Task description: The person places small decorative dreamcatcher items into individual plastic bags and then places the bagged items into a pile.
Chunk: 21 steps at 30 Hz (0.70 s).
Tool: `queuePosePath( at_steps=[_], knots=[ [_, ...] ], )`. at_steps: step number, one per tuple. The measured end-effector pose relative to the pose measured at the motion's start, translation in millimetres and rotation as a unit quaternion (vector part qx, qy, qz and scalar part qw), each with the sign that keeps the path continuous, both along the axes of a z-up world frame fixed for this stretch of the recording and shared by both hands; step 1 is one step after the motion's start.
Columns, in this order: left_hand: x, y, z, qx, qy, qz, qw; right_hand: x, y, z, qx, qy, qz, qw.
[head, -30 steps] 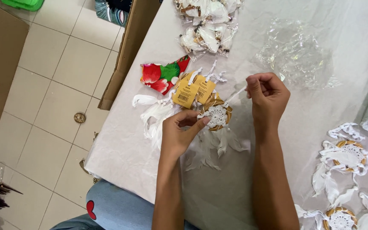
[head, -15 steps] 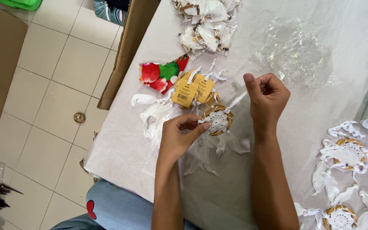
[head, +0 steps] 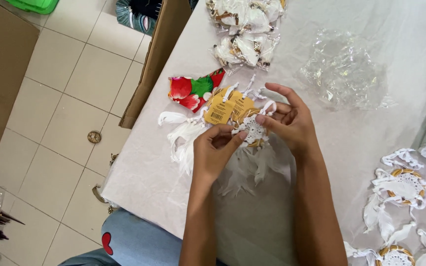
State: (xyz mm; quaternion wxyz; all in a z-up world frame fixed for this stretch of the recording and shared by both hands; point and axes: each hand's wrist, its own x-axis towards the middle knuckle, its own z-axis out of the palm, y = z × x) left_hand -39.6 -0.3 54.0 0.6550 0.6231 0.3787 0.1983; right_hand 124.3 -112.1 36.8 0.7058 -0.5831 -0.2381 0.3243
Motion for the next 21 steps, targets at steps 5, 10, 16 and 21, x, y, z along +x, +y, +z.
queuePosePath(
  at_steps=[5, 10, 16, 21],
  knots=[
    [1, -2, 1, -0.041, 0.008, -0.001, 0.999, -4, 1, 7, 0.013, -0.013, -0.031, 0.999],
    [1, -4, -2, -0.046, -0.047, -0.036, 0.997, 1, -2, 6, 0.028, -0.005, -0.041, 0.999],
    [-10, -7, -4, -0.063, -0.034, -0.122, 0.990, 9, -7, 7, 0.026, -0.015, -0.077, 0.997],
    [-26, -2, -5, -0.052, 0.012, -0.116, 0.992, 16, -14, 4, 0.026, -0.026, -0.113, 0.993]
  ],
)
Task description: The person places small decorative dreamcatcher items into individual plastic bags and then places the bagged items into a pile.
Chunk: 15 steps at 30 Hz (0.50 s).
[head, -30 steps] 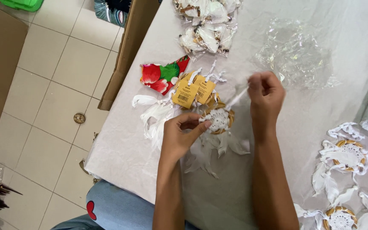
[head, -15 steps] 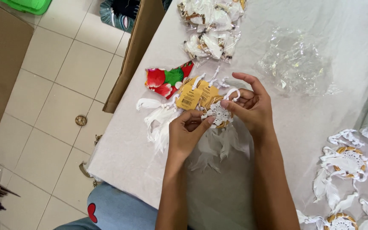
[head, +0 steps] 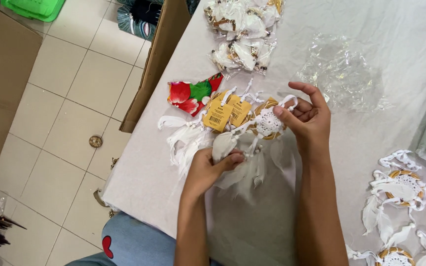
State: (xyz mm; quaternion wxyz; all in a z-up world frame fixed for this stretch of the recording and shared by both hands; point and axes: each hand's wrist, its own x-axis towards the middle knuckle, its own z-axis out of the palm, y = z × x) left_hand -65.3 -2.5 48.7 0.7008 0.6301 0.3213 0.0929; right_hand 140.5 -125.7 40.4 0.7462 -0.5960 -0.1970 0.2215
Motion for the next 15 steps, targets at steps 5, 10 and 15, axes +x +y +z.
queuePosePath(
  at_steps=[5, 10, 15],
  knots=[
    [-13, 3, 35, 0.102, 0.072, 0.047, 0.991, -5, 5, 2, 0.000, -0.004, 0.016, 1.000],
    [-7, 0, 36, 0.352, 0.001, 0.206, 0.913, -16, 15, -2, -0.002, -0.014, 0.028, 1.000],
    [27, -25, 17, 0.468, -0.160, 0.107, 0.863, -28, 23, -6, 0.015, -0.031, 0.071, 0.997]
  ],
)
